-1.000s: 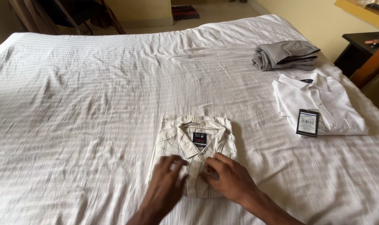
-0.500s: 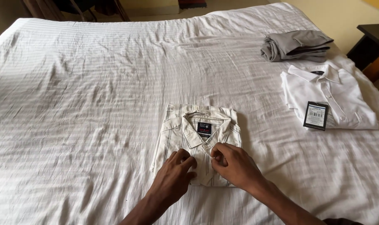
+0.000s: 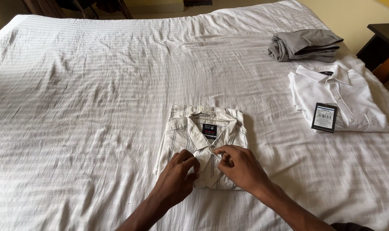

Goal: Unfolding and unbuttoning a white striped shirt on a bed.

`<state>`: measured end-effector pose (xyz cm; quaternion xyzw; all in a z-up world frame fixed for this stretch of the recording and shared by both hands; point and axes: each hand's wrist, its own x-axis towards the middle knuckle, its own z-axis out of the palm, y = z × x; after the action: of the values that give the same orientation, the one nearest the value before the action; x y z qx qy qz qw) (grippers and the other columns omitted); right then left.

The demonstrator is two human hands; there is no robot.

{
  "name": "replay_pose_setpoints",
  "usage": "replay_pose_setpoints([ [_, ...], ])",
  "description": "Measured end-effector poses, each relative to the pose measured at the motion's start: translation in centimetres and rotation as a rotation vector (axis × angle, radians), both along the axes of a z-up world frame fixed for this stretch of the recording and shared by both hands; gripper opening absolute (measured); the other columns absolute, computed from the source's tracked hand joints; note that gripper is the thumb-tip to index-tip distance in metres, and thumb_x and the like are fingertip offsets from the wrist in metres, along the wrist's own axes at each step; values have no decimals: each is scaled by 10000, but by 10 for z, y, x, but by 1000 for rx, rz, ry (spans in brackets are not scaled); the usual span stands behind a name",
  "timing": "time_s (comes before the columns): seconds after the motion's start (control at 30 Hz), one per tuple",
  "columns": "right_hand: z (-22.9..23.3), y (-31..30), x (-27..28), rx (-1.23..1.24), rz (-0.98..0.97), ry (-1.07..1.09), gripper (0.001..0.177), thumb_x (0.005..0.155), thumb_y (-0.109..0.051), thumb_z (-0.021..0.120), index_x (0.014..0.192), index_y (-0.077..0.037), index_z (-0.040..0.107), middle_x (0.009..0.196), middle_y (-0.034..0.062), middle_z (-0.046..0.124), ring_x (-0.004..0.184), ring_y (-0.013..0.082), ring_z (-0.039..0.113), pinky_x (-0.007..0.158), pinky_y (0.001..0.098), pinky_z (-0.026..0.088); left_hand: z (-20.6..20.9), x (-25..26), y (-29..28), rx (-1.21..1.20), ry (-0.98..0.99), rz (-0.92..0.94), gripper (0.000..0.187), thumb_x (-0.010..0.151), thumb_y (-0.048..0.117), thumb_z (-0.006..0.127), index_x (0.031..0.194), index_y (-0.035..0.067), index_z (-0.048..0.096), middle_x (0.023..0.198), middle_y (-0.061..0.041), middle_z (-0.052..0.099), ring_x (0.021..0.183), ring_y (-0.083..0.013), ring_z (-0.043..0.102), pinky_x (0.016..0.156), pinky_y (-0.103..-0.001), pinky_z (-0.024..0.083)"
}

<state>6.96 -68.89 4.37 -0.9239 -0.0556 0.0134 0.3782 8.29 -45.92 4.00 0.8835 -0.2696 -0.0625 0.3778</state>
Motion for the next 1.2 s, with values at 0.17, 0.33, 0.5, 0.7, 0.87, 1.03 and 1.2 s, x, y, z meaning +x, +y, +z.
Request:
replay_pose_setpoints([
  [0.17, 11, 4, -3, -76, -26, -47, 362, 827, -98, 743, 1184, -116, 693, 797, 13, 728, 636, 118, 700, 582, 282, 583, 33, -10, -3, -61, 99, 13, 57, 920, 48, 642, 973, 27, 639, 1109, -105, 638, 1010, -284, 657, 848, -414, 567],
  [0.33, 31, 16, -14, -187, -41, -195, 574, 758, -217, 890, 1236, -128, 586, 930, 45, 744, 634, 176, 694, 506, 337, 546, 25, -21, -16, -235, 312, 45, 100, 1009, 107, 522, 1066, 45, 577, 1077, -76, 665, 963, -228, 695, 831, -405, 604],
  [0.5, 26, 11, -10, -137, -112, -302, 551, 748, -60, 828, 1246, -137, 605, 833, 35, 751, 629, 177, 733, 454, 317, 549, 40, -20, -27, -450, 513, 228, 109, 1057, 90, 434, 1142, 48, 488, 1034, -277, 649, 912, -370, 620, 791, -507, 529],
  [0.7, 80, -11, -12, -433, -32, -1039, 540, 761, -131, 838, 1267, -119, 649, 946, 96, 755, 758, 222, 740, 575, 323, 562, 76, -17, -26, -386, -5, 64, 515, 946, 257, 755, 1254, 41, 405, 1107, -231, 678, 982, -257, 661, 796, -393, 534],
  [0.87, 104, -26, -8, -31, -206, -624, 583, 863, -146, 739, 1418, -103, 564, 821, 119, 797, 542, 164, 749, 463, 319, 570, 104, -4, -14, -92, -240, 197, 515, 856, 257, 799, 1209, 55, 484, 1036, -167, 695, 849, -243, 666, 704, -401, 535],
  [1.03, 108, -4, -14, 945, -160, -215, 628, 961, 9, 535, 1585, -36, 491, 940, 365, 794, 588, 306, 803, 506, 397, 640, 131, -2, -10, 284, -515, 369, 526, 741, 256, 856, 1152, 71, 585, 944, -84, 719, 679, -225, 674, 586, -412, 536],
  [1.2, 155, 40, -20, 438, -266, -795, 746, 989, 52, 597, 1602, 39, 172, 1614, 278, 327, 1448, 407, 415, 1144, 525, 366, 139, -7, -11, -65, -243, 564, 615, 822, 85, 796, 1315, 33, 432, 1268, -148, 608, 757, -249, 697, 558, -402, 538],
])
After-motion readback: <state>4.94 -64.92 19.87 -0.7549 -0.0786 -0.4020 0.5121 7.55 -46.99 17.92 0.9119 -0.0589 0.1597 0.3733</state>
